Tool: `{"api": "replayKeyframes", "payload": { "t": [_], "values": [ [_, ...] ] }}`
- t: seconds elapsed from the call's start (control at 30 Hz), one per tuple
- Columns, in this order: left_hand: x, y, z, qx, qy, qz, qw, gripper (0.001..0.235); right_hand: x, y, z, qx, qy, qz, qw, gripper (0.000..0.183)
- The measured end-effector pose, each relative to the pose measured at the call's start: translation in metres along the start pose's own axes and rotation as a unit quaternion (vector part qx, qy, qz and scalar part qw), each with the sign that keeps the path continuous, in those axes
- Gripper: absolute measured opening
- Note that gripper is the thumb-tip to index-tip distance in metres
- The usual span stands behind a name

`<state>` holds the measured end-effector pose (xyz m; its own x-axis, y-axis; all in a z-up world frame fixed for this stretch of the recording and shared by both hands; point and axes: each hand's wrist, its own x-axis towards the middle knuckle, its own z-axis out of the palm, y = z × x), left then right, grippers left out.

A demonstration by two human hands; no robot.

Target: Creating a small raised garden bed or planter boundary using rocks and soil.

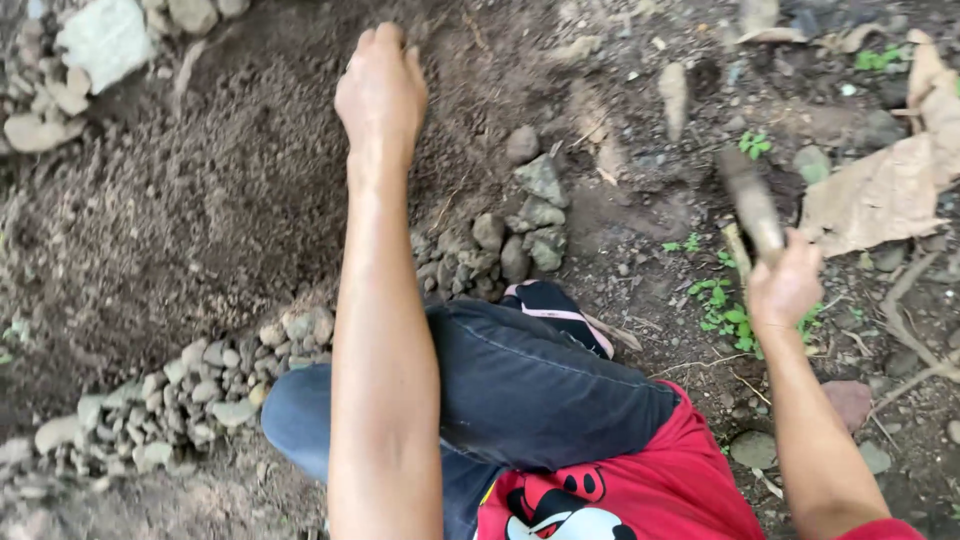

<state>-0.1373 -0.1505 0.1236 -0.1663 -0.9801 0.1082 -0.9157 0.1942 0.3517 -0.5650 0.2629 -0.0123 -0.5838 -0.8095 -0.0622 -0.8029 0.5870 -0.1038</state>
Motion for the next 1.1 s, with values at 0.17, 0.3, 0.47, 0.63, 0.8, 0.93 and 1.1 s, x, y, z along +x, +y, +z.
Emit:
{"api": "replayKeyframes", "payload": {
  "t": [0.17,0.3,0.47,0.63,0.8,0.93,1.1],
  "values": [
    [0.006,0.007,0.005,-0.003,0.048,0.016,0.999,0.017,0.035,-0.027,-0.019,0.204,0.112,-0.014,0.972,0.039],
    [0.008,0.023,0.007,0.046,0.029,-0.003,0.999,0.019,0.081,-0.126,-0.041,0.250,0.111,-0.195,0.942,0.037],
    [0.006,0.035,0.002,0.054,0.064,0.018,0.996,0.019,0.142,-0.246,0.000,0.291,0.027,-0.203,0.934,0.041],
    [0.002,0.031,0.000,0.074,0.042,-0.001,0.996,0.017,0.179,-0.337,0.033,0.417,-0.068,-0.133,0.897,0.043],
    [0.000,0.020,0.001,0.100,0.014,-0.015,0.995,0.016,0.185,-0.373,0.064,0.379,-0.171,-0.092,0.905,0.036],
    [-0.007,0.008,0.000,0.100,-0.006,-0.027,0.995,0.014,0.177,-0.375,0.056,0.271,-0.223,-0.073,0.933,0.032],
    [-0.008,-0.004,0.009,0.119,-0.056,-0.047,0.990,0.022,0.174,-0.377,0.059,0.203,-0.145,-0.177,0.952,0.022]
  ]
}}
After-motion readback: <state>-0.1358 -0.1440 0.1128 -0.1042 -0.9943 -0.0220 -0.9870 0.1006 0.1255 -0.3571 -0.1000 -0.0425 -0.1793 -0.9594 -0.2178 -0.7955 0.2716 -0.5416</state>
